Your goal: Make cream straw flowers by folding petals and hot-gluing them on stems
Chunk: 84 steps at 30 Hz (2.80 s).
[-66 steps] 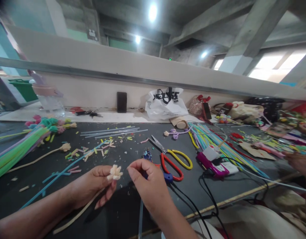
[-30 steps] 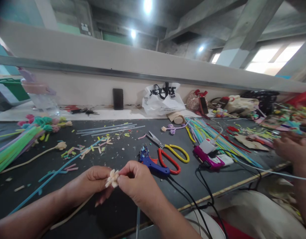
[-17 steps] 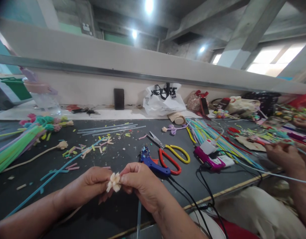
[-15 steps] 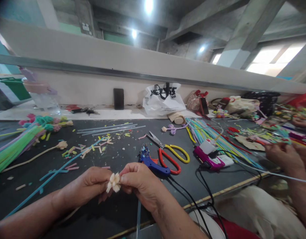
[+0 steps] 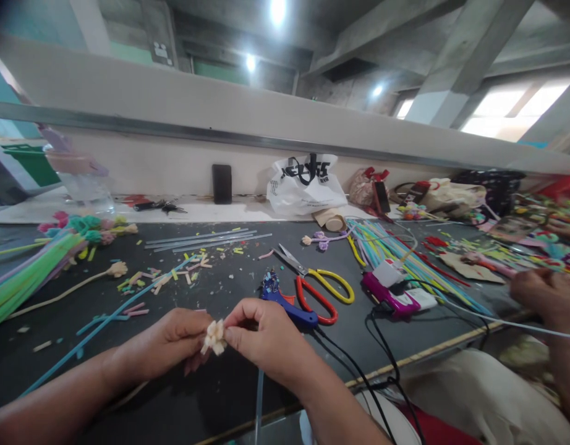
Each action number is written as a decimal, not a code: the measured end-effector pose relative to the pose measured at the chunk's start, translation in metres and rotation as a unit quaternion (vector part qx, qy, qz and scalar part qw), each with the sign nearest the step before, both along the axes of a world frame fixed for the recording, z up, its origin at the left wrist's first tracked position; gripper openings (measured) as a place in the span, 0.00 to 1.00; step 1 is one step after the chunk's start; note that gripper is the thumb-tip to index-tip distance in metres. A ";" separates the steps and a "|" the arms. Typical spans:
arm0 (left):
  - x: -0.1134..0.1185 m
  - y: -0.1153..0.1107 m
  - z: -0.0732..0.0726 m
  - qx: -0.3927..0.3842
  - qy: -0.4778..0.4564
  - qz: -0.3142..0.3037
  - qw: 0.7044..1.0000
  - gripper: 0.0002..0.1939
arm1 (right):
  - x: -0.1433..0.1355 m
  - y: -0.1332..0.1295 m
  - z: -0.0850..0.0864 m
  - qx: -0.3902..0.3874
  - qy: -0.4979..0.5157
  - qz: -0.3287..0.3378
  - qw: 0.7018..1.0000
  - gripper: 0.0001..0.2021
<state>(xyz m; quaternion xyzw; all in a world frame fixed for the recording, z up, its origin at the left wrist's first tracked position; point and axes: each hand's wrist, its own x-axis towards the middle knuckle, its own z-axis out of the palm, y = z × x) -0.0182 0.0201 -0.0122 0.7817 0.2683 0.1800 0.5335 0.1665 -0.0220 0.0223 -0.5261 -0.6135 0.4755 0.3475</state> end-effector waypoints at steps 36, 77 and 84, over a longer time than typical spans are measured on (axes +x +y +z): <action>0.003 0.003 -0.011 -0.060 -0.017 0.062 0.996 0.12 | -0.011 -0.003 -0.014 0.252 -0.264 -0.062 0.929 0.05; 0.001 0.007 -0.013 -0.342 -0.199 0.012 0.918 0.15 | -0.035 0.007 -0.031 0.011 0.314 -0.062 0.947 0.07; 0.002 0.010 -0.009 -0.233 -0.256 0.152 0.926 0.11 | -0.023 0.012 -0.026 -0.078 0.359 -0.079 0.927 0.09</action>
